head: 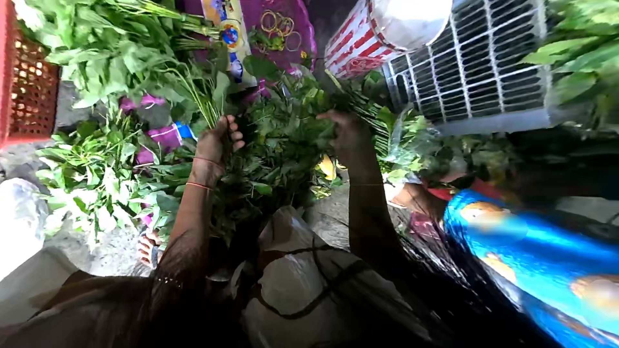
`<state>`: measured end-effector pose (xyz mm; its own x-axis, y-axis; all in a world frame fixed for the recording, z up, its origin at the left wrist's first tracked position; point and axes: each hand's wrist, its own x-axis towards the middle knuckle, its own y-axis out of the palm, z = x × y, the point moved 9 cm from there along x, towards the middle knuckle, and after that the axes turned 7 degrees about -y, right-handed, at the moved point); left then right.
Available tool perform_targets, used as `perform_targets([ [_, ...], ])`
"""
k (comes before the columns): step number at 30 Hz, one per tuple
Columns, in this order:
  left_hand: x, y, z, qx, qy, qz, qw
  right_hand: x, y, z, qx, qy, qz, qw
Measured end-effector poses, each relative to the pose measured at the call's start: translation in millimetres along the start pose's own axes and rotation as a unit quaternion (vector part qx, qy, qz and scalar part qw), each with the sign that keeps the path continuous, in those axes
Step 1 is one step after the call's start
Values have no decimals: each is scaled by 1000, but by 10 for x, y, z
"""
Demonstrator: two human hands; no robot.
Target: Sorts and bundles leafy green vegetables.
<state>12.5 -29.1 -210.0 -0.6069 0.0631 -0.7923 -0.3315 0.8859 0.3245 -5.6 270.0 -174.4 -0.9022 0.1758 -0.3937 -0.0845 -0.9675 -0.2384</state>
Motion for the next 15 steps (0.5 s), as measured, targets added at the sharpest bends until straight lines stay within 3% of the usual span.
perform_targets([
  [1, -37, 66, -87, 14, 16, 13, 1000, -20, -9, 56, -19, -1, 9, 1000],
  [3, -157, 159, -374, -23, 65, 72, 995, -25, 22, 160, -175, -55, 62, 981],
  [5, -315, 269, -676, -170, 109, 197, 959, 17, 154, 167, -374, -100, 89, 918],
  [7, -381, 349, -807, -237, 133, 268, 924, 65, 257, 169, -452, -128, 45, 882],
  [9, -293, 315, -569, -140, 92, 184, 968, 27, 389, 227, -366, -172, 15, 914],
  [11, -169, 235, -171, -61, 24, 110, 992, -95, 571, 276, -193, -175, 18, 965],
  [15, -78, 258, 275, -129, -1, 69, 989, -348, 723, 228, 83, -136, -80, 984],
])
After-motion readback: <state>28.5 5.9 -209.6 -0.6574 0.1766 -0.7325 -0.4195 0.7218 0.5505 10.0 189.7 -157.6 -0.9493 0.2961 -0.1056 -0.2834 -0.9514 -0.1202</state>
